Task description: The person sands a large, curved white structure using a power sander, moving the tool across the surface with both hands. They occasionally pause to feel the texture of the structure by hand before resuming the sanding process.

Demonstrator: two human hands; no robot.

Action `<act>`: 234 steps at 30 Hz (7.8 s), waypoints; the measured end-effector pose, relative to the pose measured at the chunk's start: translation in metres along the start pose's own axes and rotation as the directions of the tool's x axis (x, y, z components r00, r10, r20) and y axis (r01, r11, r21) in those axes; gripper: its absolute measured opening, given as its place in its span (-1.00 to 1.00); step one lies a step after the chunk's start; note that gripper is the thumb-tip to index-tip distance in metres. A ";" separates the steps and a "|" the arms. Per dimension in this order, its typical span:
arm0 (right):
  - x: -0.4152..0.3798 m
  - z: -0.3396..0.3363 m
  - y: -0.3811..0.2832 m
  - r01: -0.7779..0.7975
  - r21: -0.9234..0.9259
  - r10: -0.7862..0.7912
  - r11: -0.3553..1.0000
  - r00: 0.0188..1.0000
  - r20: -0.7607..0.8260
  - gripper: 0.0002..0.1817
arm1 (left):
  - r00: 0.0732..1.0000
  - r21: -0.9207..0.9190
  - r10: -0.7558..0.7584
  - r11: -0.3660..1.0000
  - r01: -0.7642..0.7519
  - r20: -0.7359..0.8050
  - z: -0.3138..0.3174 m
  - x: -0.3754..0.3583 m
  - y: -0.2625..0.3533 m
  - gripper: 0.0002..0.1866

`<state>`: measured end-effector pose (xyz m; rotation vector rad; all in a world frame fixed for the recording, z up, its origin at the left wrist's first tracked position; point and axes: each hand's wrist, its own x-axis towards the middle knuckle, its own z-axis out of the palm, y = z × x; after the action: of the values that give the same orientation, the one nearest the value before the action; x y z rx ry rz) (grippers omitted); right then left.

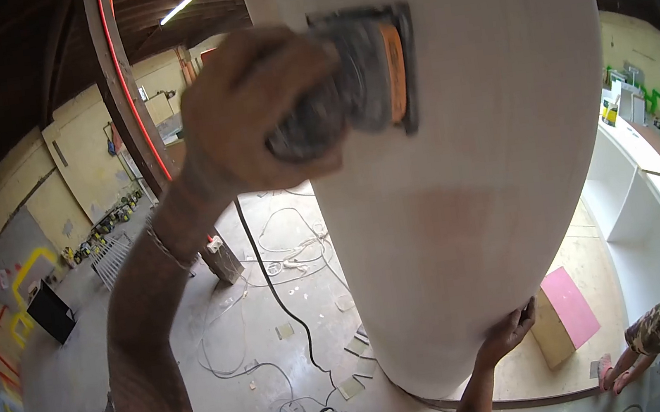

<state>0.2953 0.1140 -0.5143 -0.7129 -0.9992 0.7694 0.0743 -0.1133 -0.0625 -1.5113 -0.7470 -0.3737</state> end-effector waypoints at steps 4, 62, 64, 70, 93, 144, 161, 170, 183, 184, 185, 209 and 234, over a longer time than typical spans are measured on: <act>-0.023 0.018 -0.054 0.370 -0.299 -0.366 0.879 0.928 0.073 -0.40 | 0.988 -0.071 -0.120 0.989 0.127 0.095 -0.002 -0.032 0.052 -0.33; 0.038 0.318 -0.478 0.957 -0.269 -0.941 -0.110 -0.014 0.337 0.08 | 0.427 -0.373 -0.032 -0.549 0.748 0.904 -0.082 -0.509 0.180 -0.42; 0.018 0.309 -0.446 0.941 -0.319 -0.947 -0.115 -0.007 0.321 0.08 | 0.488 -0.350 0.087 -0.588 0.729 0.869 -0.072 -0.517 0.151 -0.34; -0.044 0.272 -0.343 0.910 -0.413 -0.957 0.035 0.149 0.248 0.06 | 0.594 -0.696 -0.370 -0.283 0.660 0.714 -0.005 -0.476 0.027 -0.40; -0.185 0.195 -0.099 0.710 0.116 -0.719 0.695 0.690 0.087 -0.29 | 0.900 -0.333 0.421 0.837 -0.434 -0.115 0.099 -0.029 -0.092 -0.21; 0.141 0.378 -0.631 0.974 -0.125 -0.970 -0.189 -0.166 0.176 -0.23 | 0.826 -0.431 -0.407 0.873 0.228 -0.389 0.151 -0.066 -0.208 -0.39; 0.134 0.370 -0.599 0.975 -0.073 -0.967 -0.207 -0.193 0.167 -0.19 | 0.802 -0.457 -0.410 0.868 0.197 -0.434 0.173 -0.071 -0.212 -0.36; 0.117 0.358 -0.579 0.983 -0.095 -0.975 -0.154 -0.136 0.176 -0.17 | 0.792 -0.394 -0.414 0.887 0.241 -0.449 0.180 -0.068 -0.220 -0.40; 0.062 0.317 -0.486 0.960 -0.217 -0.968 -0.178 -0.131 0.214 -0.05 | 0.877 -0.158 -0.288 0.956 0.245 -0.384 0.213 -0.072 -0.230 -0.37; 0.060 0.313 -0.480 0.962 -0.215 -0.969 -0.170 -0.124 0.212 -0.04 | 0.840 -0.235 -0.310 0.946 0.225 -0.444 0.207 -0.071 -0.226 -0.39; 0.064 0.314 -0.476 0.981 -0.101 -0.964 -0.169 -0.143 0.224 -0.03 | 0.799 -0.310 -0.336 0.930 0.197 -0.499 0.192 -0.064 -0.226 -0.41; -0.020 0.264 -0.371 0.845 -0.520 -0.939 -0.128 0.065 0.337 0.25 | 0.837 -0.458 -0.489 0.820 0.344 -0.246 0.150 -0.063 -0.217 -0.33; 0.106 0.323 -0.532 0.993 -0.011 -0.973 -0.116 -0.112 0.201 -0.18 | 0.741 -0.446 -0.433 0.872 0.201 -0.513 0.179 -0.066 -0.222 -0.45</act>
<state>0.1573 -0.0313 0.0842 0.1929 -1.3797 -0.7545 -0.1556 0.0330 0.0444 -1.4671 -0.4289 -1.2639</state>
